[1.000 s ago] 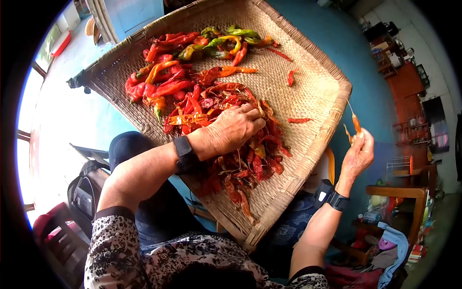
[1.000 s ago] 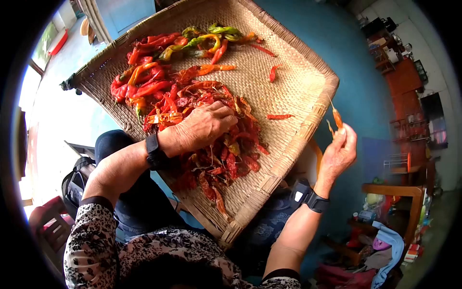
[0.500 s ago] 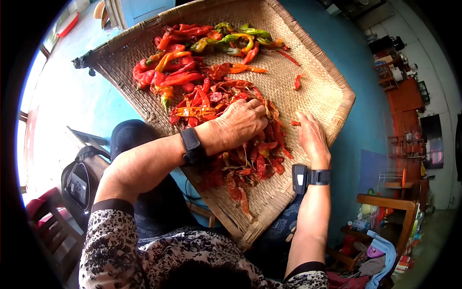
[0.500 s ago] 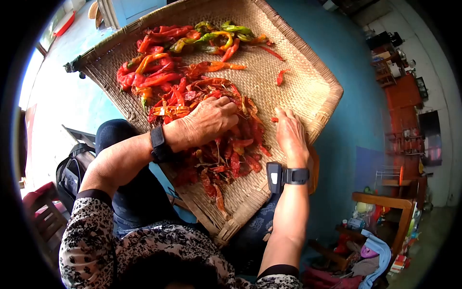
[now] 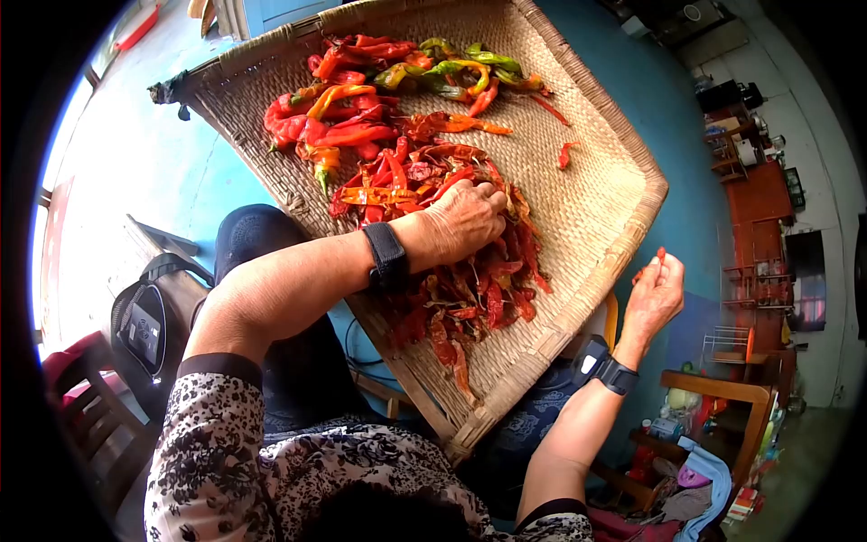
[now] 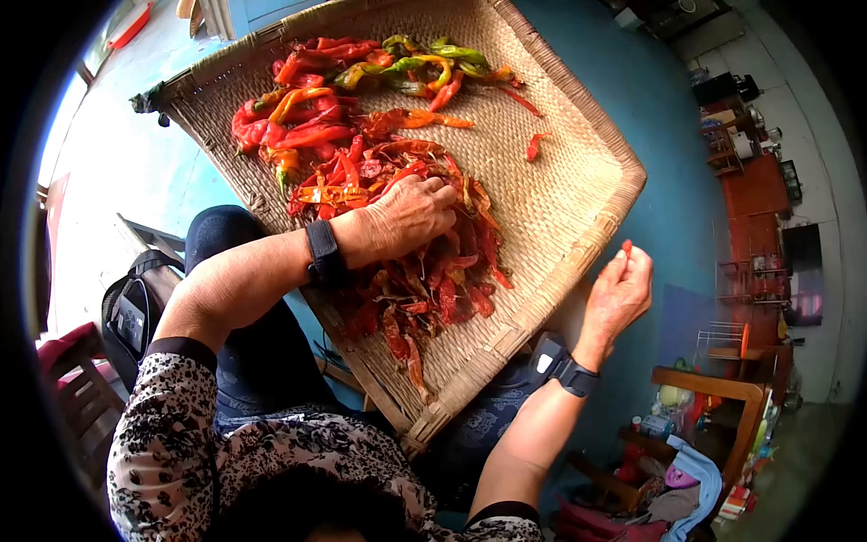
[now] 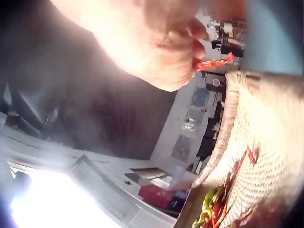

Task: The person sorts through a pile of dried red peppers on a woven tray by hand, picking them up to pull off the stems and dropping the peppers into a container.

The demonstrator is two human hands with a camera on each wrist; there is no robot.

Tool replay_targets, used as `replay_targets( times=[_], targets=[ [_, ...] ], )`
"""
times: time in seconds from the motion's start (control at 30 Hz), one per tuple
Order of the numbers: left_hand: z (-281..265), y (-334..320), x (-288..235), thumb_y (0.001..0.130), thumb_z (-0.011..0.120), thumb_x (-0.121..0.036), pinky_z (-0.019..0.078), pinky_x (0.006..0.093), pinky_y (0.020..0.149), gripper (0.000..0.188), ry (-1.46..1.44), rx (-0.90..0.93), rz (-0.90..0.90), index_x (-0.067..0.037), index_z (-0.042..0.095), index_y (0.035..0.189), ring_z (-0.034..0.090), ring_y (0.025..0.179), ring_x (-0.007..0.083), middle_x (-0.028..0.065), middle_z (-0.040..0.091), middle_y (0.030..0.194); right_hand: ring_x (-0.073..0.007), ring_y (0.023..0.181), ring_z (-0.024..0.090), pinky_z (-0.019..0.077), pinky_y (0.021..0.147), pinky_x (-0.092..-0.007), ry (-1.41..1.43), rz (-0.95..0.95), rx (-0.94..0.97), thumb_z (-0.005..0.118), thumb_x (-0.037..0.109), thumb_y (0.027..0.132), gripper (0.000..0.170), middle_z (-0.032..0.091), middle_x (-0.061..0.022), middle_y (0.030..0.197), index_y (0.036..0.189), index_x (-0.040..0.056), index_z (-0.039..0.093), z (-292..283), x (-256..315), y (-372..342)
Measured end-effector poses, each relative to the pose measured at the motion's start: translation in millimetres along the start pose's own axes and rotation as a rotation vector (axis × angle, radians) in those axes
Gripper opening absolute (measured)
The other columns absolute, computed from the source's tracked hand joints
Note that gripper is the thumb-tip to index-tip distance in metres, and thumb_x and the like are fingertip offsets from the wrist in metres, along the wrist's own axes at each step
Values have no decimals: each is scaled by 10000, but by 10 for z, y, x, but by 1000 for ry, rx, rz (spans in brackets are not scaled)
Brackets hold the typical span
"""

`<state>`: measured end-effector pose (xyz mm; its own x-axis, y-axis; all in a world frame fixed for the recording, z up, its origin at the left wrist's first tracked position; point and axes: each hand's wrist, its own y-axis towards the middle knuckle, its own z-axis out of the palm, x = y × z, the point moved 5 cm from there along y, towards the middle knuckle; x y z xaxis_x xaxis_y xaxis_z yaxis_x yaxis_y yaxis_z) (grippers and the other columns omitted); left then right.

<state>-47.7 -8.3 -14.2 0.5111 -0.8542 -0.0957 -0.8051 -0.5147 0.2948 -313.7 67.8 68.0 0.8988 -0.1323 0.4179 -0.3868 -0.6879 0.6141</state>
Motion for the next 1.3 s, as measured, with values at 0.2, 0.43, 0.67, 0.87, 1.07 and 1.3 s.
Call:
replay_targets(
  times=[0.2,0.43,0.67,0.87,1.07,1.3],
  targets=[
    [-63,-11,54,756,653,-172,477,377,796,135,-93,-74,3,-73,625,844,537,974,281,102,548,994,-363,896,593,484,760,-442,-247,-183,30,670,85,812,303,599,-188,1024,1106,40,613,8,-46,-64],
    [-332,52,113,859,620,-180,500,411,721,160,-407,-188,-147,-29,586,900,574,883,321,126,561,898,-237,675,661,523,603,-363,-42,-191,942,668,94,842,262,678,-173,789,1063,-36,614,835,736,-570],
    [-531,-20,225,903,611,-184,456,416,594,221,-708,-287,-171,2,521,824,581,668,356,164,539,680,-348,677,625,512,640,-403,-111,-338,889,694,58,778,353,638,-199,771,1116,22,597,945,768,-623],
    [-519,-43,276,932,595,-202,444,381,585,249,-928,-240,-251,10,523,822,551,617,192,112,526,662,-85,582,533,425,534,-246,425,4,797,666,81,852,186,642,-35,729,1026,26,631,596,563,-435],
    [-265,-1,260,954,551,-118,492,254,590,162,-1085,-80,-332,-4,522,842,533,661,60,-6,565,733,-29,556,467,379,479,-186,701,101,253,607,88,908,96,562,21,678,923,-5,620,79,211,-138],
    [-218,72,140,937,547,-79,455,253,551,124,-1212,24,-377,-31,517,828,521,635,59,-3,541,717,-258,746,594,478,671,-392,-451,-227,44,643,102,839,92,610,-120,816,894,32,619,-132,-147,-150]
  ],
)
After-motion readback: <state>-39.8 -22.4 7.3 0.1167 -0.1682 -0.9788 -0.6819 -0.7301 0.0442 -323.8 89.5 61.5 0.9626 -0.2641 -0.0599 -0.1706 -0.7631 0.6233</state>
